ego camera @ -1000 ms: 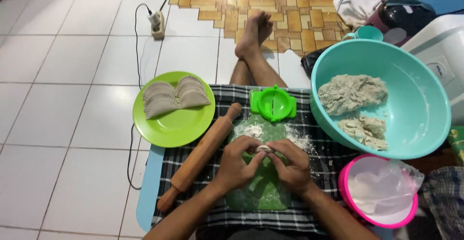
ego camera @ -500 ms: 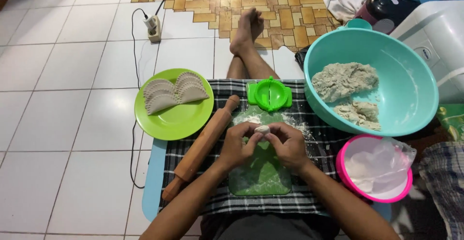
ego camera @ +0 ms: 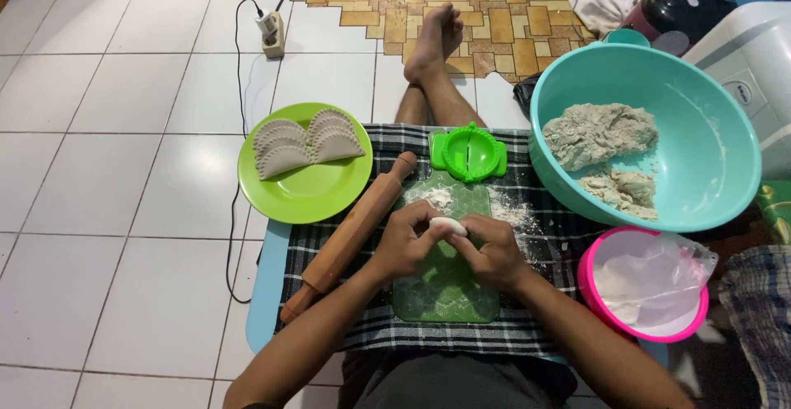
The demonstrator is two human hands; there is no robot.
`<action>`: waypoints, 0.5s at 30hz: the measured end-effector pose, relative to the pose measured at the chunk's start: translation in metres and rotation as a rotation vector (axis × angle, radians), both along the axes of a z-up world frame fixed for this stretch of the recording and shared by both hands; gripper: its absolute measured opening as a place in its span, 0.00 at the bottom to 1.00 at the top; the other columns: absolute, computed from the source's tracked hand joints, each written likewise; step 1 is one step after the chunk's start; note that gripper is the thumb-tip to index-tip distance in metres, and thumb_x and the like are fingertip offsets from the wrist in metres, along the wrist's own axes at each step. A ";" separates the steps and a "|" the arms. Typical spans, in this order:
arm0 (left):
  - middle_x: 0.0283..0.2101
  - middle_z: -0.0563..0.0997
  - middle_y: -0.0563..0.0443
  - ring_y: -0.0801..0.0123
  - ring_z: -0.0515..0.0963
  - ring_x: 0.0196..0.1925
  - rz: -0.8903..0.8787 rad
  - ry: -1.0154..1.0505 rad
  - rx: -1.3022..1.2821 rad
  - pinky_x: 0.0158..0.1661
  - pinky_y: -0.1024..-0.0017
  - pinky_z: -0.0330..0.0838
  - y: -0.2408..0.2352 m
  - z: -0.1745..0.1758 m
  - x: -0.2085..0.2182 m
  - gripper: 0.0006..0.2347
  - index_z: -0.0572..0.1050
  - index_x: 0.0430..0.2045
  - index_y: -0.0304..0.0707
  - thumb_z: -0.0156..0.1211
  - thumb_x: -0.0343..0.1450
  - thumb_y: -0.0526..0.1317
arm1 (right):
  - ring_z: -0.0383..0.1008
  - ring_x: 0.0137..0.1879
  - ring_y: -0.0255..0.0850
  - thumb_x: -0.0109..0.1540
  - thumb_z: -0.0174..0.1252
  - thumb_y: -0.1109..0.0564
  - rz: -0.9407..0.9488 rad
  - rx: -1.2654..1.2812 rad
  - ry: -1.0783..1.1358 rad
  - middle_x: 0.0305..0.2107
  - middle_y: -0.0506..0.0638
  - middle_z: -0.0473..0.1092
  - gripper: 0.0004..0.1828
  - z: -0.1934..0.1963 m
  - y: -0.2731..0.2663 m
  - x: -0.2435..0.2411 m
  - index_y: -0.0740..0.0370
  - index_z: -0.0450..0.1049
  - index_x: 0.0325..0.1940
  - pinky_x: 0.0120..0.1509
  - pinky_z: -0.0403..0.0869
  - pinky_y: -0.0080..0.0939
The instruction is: Preparing filled dough balls by hand, which involves flattening dough, adding a small amount of filling, and rolling it into a ball.
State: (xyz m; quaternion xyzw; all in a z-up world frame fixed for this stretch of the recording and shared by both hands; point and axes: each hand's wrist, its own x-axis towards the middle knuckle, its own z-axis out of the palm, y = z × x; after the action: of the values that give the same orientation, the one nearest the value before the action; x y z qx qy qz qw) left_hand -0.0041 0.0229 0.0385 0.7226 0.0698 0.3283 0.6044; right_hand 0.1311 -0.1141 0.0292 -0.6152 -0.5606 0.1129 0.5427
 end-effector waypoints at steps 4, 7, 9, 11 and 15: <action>0.20 0.72 0.49 0.75 0.65 0.20 -0.015 -0.035 0.041 0.23 0.74 0.61 0.005 -0.010 0.006 0.11 0.79 0.23 0.37 0.67 0.73 0.42 | 0.73 0.27 0.43 0.65 0.62 0.47 0.100 -0.039 0.135 0.21 0.53 0.75 0.14 -0.029 -0.003 0.015 0.60 0.82 0.35 0.35 0.73 0.45; 0.20 0.75 0.49 0.77 0.66 0.20 -0.030 -0.048 -0.026 0.23 0.76 0.61 0.004 -0.013 0.008 0.09 0.80 0.22 0.36 0.65 0.74 0.38 | 0.74 0.22 0.47 0.68 0.58 0.55 0.020 -0.032 0.111 0.15 0.53 0.72 0.16 -0.014 -0.001 0.008 0.59 0.79 0.26 0.32 0.73 0.42; 0.22 0.75 0.49 0.77 0.66 0.23 -0.059 -0.067 -0.066 0.26 0.75 0.62 0.005 -0.016 0.007 0.09 0.81 0.25 0.36 0.62 0.75 0.38 | 0.73 0.21 0.45 0.68 0.57 0.57 -0.004 -0.015 0.137 0.15 0.53 0.72 0.17 -0.031 0.000 0.012 0.59 0.79 0.25 0.31 0.72 0.41; 0.22 0.77 0.46 0.74 0.69 0.22 -0.001 -0.065 -0.035 0.26 0.73 0.63 0.000 0.001 0.004 0.08 0.82 0.26 0.35 0.63 0.74 0.37 | 0.73 0.22 0.44 0.68 0.58 0.57 -0.025 -0.041 0.150 0.14 0.54 0.72 0.18 -0.025 0.000 0.010 0.60 0.78 0.24 0.31 0.72 0.41; 0.24 0.81 0.45 0.70 0.76 0.24 0.114 -0.073 -0.011 0.28 0.73 0.67 -0.005 0.005 0.001 0.04 0.84 0.29 0.36 0.66 0.72 0.36 | 0.71 0.35 0.32 0.68 0.61 0.57 -0.020 -0.048 0.376 0.22 0.51 0.77 0.11 0.005 0.000 -0.006 0.65 0.79 0.33 0.40 0.75 0.40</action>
State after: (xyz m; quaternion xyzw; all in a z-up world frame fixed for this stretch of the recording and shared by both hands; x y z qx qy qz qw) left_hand -0.0034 0.0177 0.0439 0.7017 0.0906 0.3880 0.5907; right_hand 0.1252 -0.1140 0.0343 -0.6016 -0.4402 0.2337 0.6242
